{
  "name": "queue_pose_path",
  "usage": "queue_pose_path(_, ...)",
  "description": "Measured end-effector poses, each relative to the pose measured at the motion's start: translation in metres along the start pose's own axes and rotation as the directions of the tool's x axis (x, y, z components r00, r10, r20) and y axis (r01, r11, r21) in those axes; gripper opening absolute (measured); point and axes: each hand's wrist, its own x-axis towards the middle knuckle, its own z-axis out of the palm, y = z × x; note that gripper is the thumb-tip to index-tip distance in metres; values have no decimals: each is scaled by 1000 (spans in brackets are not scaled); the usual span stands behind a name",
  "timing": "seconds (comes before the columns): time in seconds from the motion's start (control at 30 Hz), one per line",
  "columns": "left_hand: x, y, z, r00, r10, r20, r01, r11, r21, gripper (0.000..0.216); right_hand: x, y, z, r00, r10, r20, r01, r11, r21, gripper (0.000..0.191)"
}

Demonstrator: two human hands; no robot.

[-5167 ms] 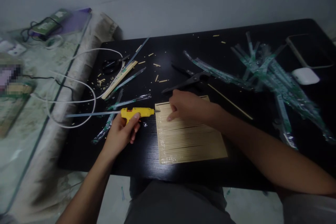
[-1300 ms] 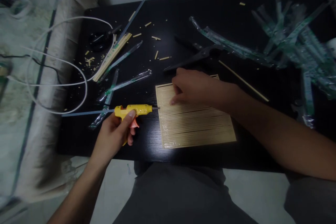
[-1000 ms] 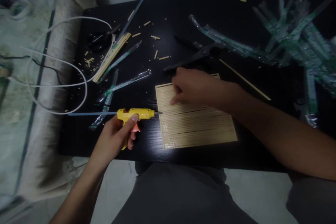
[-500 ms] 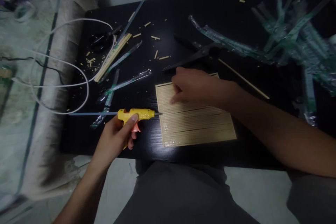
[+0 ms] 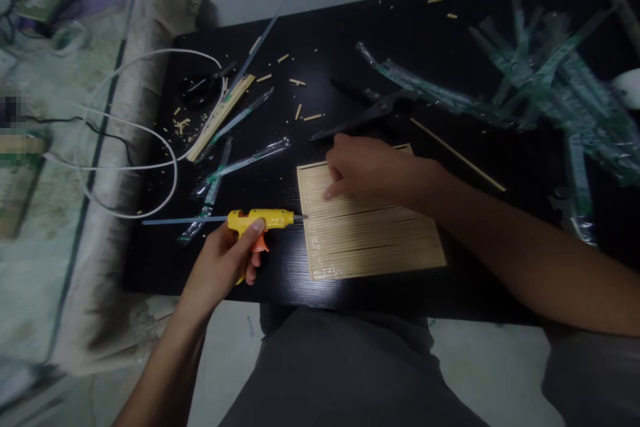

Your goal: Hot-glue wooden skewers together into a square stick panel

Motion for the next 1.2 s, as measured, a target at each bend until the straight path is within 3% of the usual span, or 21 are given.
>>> queue_pose_path(0.23, -7, -9, -2, 998, 18, 58, -18, 1000, -3, 51, -1, -2, -3, 1000, -1, 10, 1, 1000, -2, 30)
queue_pose_path(0.43, -15, -8, -4, 984, 16, 177, -31, 996, 80, 53, -6, -5, -4, 1000, -8, 1, 8, 1000, -11, 29)
queue_pose_path(0.7, -14, -9, 6, 997, 44, 69, -43, 999, -12, 50, -2, -2, -2, 999, -41, 3, 41, 998, -52, 31)
queue_pose_path(1.2, 35, 22, 15, 980, 182, -77, -189, 978, -85, 38, 0, -1, -2, 999, -40, 7, 40, 999, -35, 33)
